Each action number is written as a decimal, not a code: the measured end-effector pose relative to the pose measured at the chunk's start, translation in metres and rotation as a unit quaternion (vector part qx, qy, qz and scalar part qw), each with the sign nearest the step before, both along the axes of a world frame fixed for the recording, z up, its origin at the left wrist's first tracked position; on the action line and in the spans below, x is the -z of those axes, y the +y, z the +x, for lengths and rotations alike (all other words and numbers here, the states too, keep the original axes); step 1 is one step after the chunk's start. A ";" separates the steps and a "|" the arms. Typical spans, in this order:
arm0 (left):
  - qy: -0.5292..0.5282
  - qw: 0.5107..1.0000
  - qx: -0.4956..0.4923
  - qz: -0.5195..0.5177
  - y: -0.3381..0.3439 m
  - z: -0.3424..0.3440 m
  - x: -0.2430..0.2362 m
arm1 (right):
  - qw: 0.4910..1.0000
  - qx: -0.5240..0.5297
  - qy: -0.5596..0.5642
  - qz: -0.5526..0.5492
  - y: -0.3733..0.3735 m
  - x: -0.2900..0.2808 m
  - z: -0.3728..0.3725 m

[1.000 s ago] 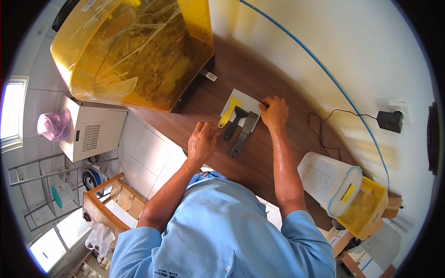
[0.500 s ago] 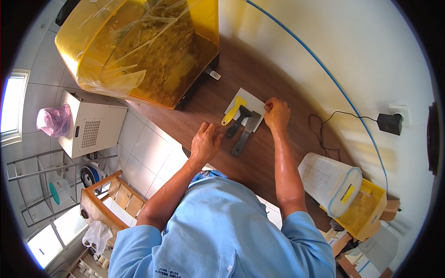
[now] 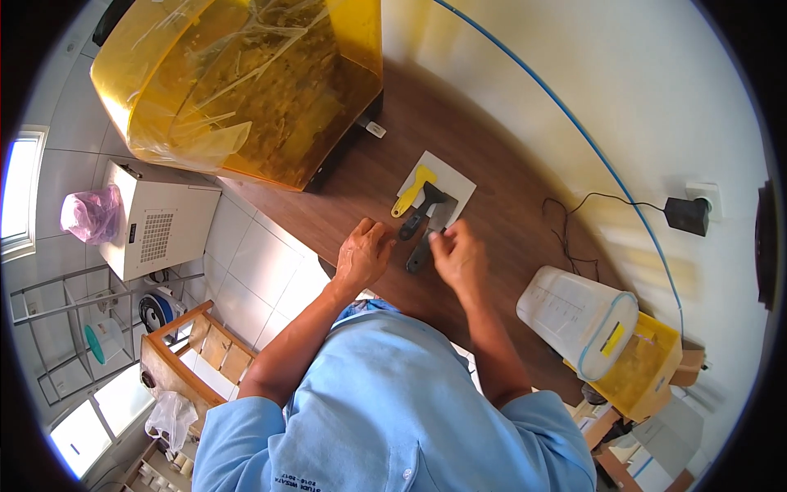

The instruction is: Removing a 3D printed dental model from the printer build plate, curing it, and trimming the support structures with cutters.

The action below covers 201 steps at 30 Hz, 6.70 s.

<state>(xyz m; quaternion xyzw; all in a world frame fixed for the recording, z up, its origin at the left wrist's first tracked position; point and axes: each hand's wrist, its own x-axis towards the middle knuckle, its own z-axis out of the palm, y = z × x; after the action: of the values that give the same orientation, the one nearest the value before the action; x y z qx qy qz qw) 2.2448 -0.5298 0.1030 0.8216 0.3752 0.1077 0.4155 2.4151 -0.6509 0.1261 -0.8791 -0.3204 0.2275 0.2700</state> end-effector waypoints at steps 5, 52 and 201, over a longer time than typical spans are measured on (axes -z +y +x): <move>-0.031 0.999 0.027 0.008 -0.005 0.009 0.004 | 0.996 0.013 0.030 -0.079 0.005 0.024 -0.023; -0.622 0.712 0.226 -0.236 -0.097 0.080 -0.202 | 0.750 -0.268 0.404 0.450 -0.108 -0.076 0.063; 0.353 0.923 0.148 -0.047 0.163 -0.148 0.021 | 0.874 -0.266 0.268 0.306 0.379 0.049 0.128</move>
<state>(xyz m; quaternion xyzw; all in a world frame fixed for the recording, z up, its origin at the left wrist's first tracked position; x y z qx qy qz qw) 2.0970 -0.3670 0.0817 0.8319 0.3762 -0.2701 0.3058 2.5431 -0.2717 0.0770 -0.5394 -0.5108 0.4079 0.5307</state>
